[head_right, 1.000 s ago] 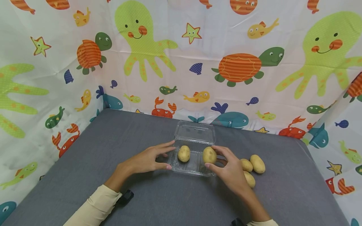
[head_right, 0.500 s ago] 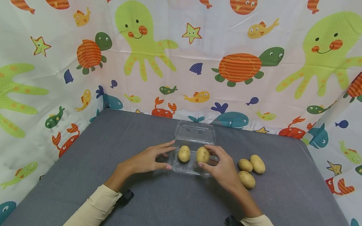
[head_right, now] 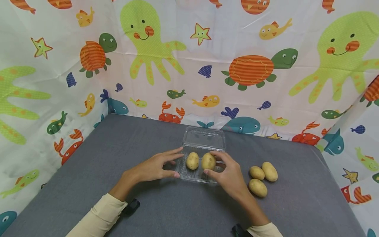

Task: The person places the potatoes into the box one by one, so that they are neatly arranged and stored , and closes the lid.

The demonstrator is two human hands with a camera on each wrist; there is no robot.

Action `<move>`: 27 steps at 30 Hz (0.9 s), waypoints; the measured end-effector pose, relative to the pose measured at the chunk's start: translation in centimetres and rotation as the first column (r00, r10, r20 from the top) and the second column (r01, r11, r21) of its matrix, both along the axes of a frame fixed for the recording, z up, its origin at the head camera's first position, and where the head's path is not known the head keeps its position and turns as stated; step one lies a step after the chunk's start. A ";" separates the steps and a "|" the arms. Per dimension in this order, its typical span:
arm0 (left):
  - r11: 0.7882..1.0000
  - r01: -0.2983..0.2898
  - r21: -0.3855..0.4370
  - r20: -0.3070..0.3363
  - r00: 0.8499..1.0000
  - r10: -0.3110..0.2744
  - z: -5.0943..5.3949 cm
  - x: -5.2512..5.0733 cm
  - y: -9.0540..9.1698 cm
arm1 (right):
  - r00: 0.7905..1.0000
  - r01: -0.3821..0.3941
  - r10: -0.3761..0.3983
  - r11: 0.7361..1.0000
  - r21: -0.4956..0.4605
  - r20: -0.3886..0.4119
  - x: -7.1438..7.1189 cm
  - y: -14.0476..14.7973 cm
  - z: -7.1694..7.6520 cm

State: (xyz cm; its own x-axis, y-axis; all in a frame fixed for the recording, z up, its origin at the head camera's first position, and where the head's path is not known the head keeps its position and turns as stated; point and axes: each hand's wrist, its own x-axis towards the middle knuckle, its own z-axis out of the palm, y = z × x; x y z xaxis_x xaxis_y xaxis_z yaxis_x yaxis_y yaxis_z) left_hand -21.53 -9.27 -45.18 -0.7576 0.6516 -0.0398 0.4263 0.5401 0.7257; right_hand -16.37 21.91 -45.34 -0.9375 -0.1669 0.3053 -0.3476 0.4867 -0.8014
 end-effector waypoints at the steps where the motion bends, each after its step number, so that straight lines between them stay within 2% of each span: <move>1: 1.000 0.000 0.002 0.000 1.000 0.000 0.0 0.0 0.0 | 1.000 0.000 0.000 1.000 -0.002 0.011 0.0 -0.1 0.0; 6: 1.000 -0.008 -0.003 0.004 1.000 0.008 0.0 -0.1 -0.1 | 0.998 0.003 -0.004 1.000 0.017 0.056 -0.2 -0.5 0.3; 18: 1.000 0.001 -0.009 0.001 1.000 -0.001 0.1 0.0 -0.1 | 0.998 0.003 -0.007 0.997 0.080 0.055 -0.6 -1.4 0.5; 27: 1.000 0.003 -0.006 0.003 1.000 -0.003 0.0 -0.1 -0.1 | 0.992 0.027 -0.040 0.993 0.116 0.116 -1.2 -2.0 0.5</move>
